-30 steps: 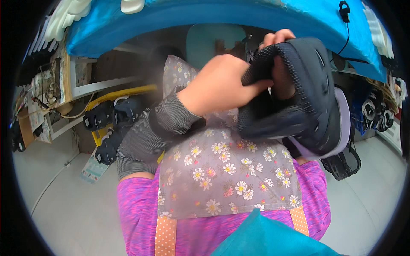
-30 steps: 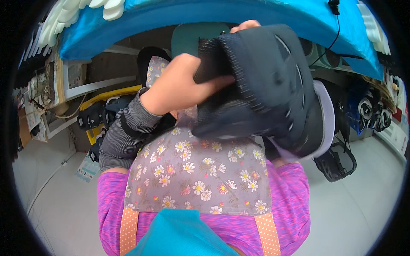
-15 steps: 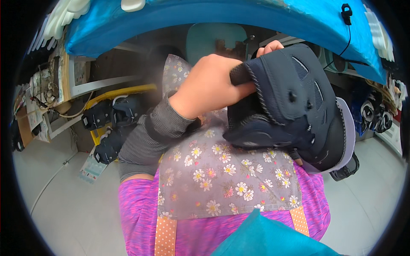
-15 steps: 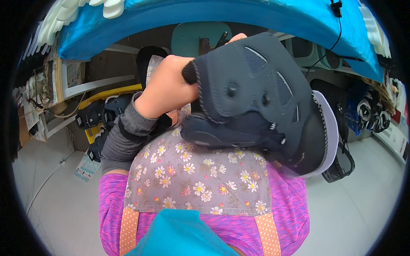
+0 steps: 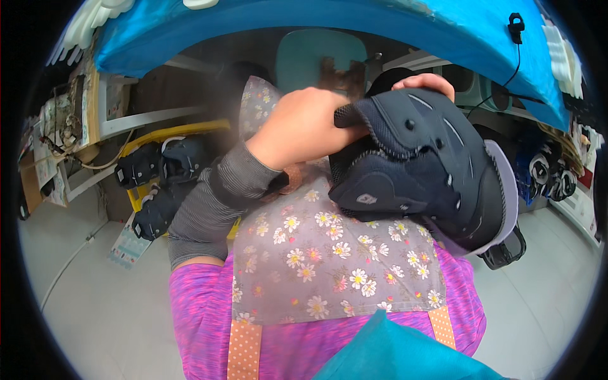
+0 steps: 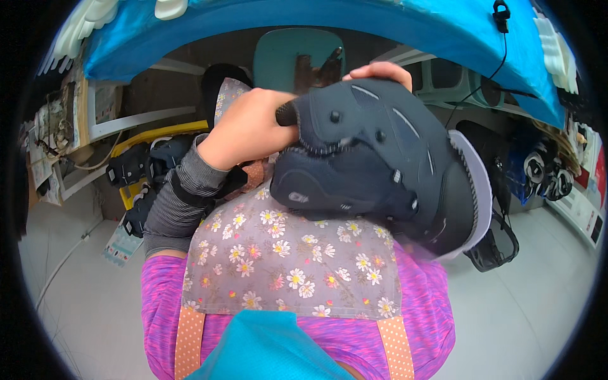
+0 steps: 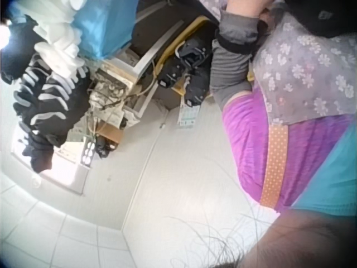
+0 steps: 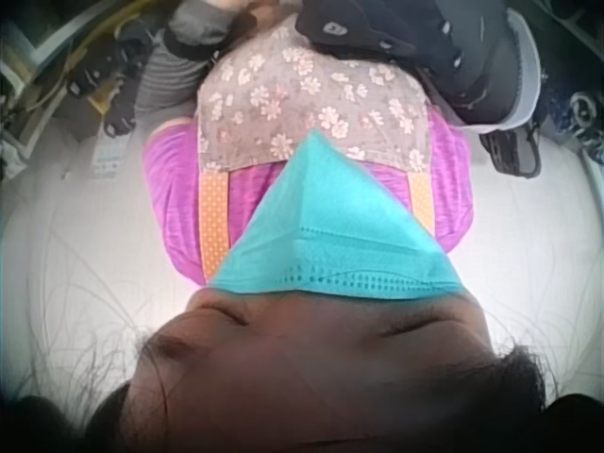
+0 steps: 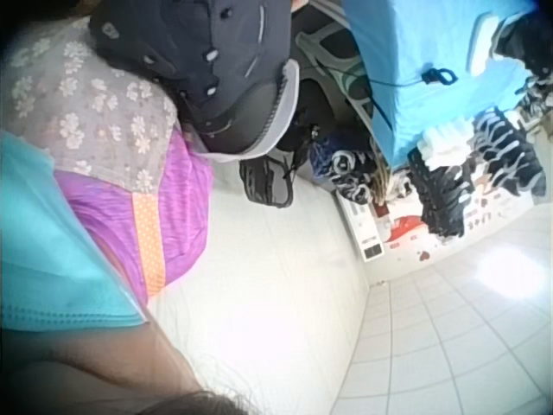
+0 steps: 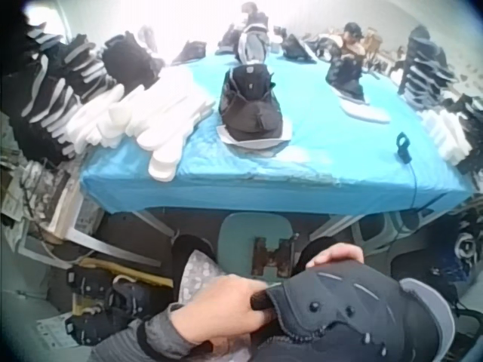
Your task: The person handles a shoe upper and inserts a white foam padding into the interior of the shoe.
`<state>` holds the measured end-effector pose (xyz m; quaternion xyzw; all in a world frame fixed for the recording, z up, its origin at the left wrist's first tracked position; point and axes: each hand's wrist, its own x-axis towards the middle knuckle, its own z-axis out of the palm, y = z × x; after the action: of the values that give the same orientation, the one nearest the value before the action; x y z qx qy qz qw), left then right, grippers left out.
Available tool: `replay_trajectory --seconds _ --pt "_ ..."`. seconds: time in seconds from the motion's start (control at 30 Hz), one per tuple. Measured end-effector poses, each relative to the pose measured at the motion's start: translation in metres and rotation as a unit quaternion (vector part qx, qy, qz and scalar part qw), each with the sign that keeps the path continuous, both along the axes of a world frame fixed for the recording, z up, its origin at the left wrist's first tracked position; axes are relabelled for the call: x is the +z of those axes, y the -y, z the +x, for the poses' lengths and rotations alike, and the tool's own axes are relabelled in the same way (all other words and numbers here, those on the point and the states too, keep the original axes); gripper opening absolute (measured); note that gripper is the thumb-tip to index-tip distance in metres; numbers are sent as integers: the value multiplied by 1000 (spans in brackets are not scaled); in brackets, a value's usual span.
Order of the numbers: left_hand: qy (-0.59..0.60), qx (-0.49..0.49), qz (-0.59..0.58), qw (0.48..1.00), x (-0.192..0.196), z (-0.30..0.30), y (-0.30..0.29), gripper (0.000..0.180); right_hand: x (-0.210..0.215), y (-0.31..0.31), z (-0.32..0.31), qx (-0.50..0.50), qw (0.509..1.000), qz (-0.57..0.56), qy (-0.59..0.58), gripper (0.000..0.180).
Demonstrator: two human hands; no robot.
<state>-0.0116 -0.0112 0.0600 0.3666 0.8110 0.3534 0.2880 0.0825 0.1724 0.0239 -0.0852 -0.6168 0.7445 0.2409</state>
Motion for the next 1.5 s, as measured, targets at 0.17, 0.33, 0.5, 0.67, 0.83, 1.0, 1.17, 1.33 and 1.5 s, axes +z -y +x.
replay_trajectory --seconds 0.17,0.33,0.5,0.67,0.83,1.0,1.17,1.33,1.5 --pt "-185 19 160 969 1 10 -16 13 -28 -32 -26 254 918 -137 -272 23" --pt "-288 -130 203 927 -4 13 -11 10 -32 -47 -43 478 826 -287 -86 17" --pt "-162 -51 203 964 -13 10 -6 18 -43 -31 -34 392 856 -337 -28 17" --pt "-171 49 303 936 -6 0 -12 22 -20 -21 -24 217 957 -175 -80 17" --pt "5 -3 426 905 -11 -4 -17 22 -11 -19 -18 144 984 -61 -81 17" --pt "3 9 366 930 -28 -14 -5 14 -16 -16 -9 131 988 -26 -73 18" --pt "150 192 335 910 -16 -16 -8 21 -14 -17 -15 103 991 11 -82 18" --pt "146 113 386 904 -46 -24 5 23 -7 -13 -4 57 988 112 -85 19" --pt "246 83 386 885 -105 -30 6 38 -37 -9 -19 -12 960 268 -81 20"
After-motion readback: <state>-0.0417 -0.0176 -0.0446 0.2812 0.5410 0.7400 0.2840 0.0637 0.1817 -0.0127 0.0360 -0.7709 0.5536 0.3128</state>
